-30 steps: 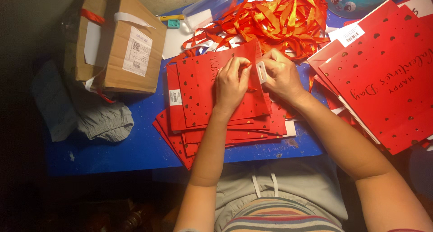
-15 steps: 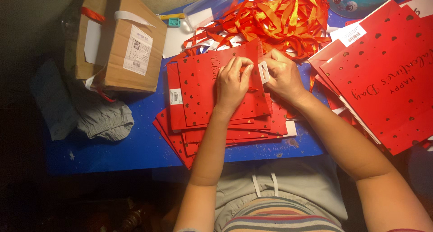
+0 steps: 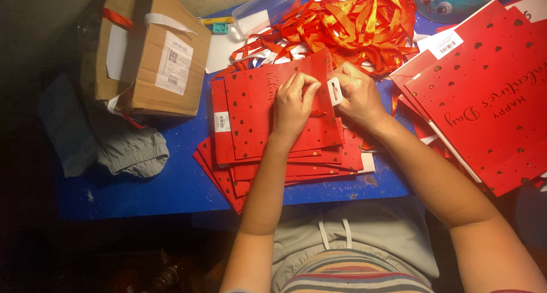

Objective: The person assembles red Valentine's Day gift bags by inserting white plastic handles into the bag slots and threading red ribbons through the handles. They repeat this process for multiple bags, stacking the completed ones on the table.

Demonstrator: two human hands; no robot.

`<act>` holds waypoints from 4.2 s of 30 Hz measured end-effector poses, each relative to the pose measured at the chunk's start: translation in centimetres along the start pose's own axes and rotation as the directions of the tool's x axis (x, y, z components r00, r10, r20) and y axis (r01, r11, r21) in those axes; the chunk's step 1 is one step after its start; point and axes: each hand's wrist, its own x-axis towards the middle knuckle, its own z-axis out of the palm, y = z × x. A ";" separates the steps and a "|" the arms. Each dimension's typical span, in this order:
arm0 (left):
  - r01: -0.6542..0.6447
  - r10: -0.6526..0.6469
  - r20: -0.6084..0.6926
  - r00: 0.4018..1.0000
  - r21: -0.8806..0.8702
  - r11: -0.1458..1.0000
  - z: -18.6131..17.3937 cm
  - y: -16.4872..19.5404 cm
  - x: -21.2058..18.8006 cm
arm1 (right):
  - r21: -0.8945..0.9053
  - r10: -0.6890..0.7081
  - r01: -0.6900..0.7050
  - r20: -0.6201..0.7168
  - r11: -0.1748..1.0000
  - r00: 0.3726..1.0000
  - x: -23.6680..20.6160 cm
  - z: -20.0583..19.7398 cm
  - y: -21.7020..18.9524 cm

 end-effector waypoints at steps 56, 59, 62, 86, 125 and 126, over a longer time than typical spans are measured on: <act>-0.257 0.270 -0.051 0.961 0.185 0.948 -1.3 3.6 0.8 | -0.055 0.030 -0.029 0.014 0.998 0.999 -0.4 0.1 0.6; -0.162 0.175 -0.062 0.983 0.172 0.972 -1.0 2.9 0.7 | -0.021 0.023 -0.023 0.015 1.000 1.000 -0.3 0.0 0.4; -0.105 0.117 -0.082 0.990 0.136 0.985 -0.7 2.3 0.4 | -0.023 0.029 -0.028 0.020 0.999 0.999 -0.1 -0.1 0.1; -0.037 0.043 -0.071 0.997 0.081 0.996 -0.6 1.9 0.4 | 0.016 0.002 -0.001 -0.042 1.000 0.999 -0.1 0.3 0.6; -0.263 0.304 -0.114 0.946 0.278 0.924 -4.8 2.7 1.1 | 0.033 -0.018 0.019 -0.019 0.999 1.000 -0.7 0.5 2.0; -0.221 0.218 0.035 0.975 0.169 0.961 -4.7 2.9 1.1 | 0.036 -0.038 0.039 -0.029 0.999 0.999 -0.6 0.3 2.1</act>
